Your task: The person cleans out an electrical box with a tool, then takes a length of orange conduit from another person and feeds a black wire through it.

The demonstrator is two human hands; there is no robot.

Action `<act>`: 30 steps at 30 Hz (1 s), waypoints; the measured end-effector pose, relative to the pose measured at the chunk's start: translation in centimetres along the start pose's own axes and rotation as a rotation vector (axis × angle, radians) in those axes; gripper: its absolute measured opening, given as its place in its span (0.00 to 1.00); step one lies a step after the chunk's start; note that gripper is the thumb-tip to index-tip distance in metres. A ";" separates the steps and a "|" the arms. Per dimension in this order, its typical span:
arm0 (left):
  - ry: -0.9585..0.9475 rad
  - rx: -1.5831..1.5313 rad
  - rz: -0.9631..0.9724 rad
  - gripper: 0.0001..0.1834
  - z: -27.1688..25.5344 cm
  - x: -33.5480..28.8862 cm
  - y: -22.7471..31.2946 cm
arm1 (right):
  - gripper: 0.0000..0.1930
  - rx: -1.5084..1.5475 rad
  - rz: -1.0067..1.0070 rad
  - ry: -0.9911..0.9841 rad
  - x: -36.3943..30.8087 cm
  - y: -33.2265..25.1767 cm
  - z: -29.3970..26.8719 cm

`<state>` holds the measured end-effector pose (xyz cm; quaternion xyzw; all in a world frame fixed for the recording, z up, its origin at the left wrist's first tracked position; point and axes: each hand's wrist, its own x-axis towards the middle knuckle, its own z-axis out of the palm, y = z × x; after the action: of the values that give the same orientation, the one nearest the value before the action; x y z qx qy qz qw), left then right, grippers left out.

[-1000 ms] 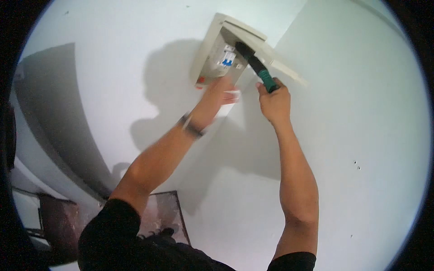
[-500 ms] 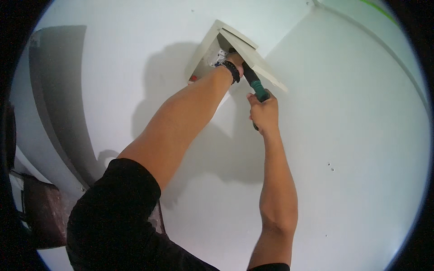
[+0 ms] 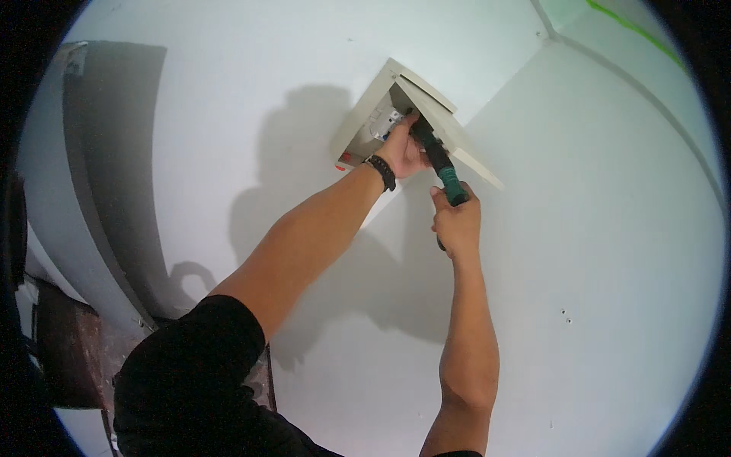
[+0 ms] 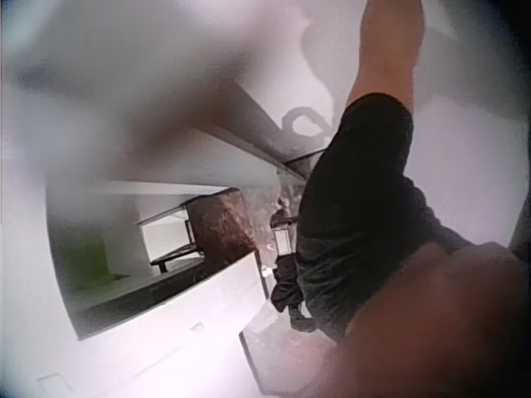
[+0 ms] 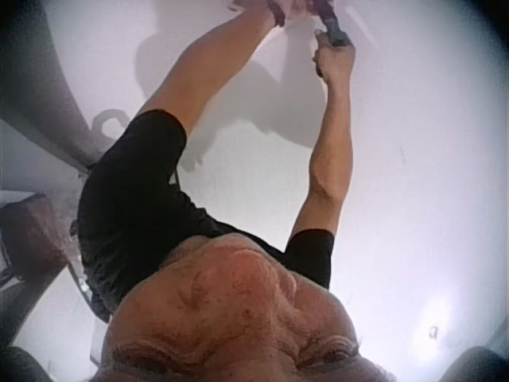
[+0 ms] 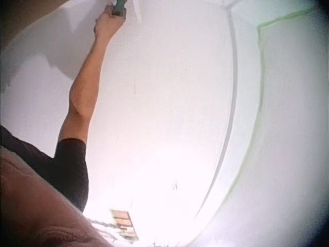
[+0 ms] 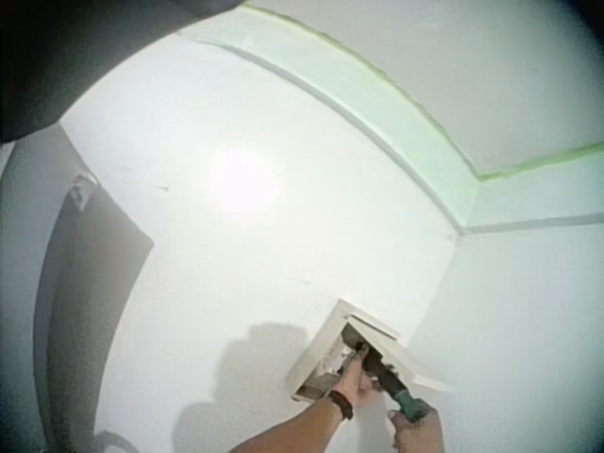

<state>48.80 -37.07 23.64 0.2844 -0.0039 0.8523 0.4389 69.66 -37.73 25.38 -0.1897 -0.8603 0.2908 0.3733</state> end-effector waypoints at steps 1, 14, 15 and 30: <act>0.072 0.122 -0.064 0.23 0.5 -1.9 -1.6 | 0.10 -0.008 0.007 0.021 -0.2 1.1 -1.1; 0.153 2.394 0.953 0.40 -12.9 -9.3 5.3 | 0.11 -0.226 0.009 0.088 0.9 -0.3 -0.1; 0.167 2.333 0.913 0.39 -12.7 -9.2 4.8 | 0.11 -0.190 0.062 0.052 1.7 -1.4 0.2; 0.175 0.209 0.063 0.26 0.9 3.7 -1.3 | 0.11 -0.010 -0.012 0.023 3.4 0.3 1.7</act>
<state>48.47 -33.73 25.88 0.2528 0.1142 0.8830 0.3787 66.24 -36.23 26.06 -0.1898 -0.8585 0.2819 0.3840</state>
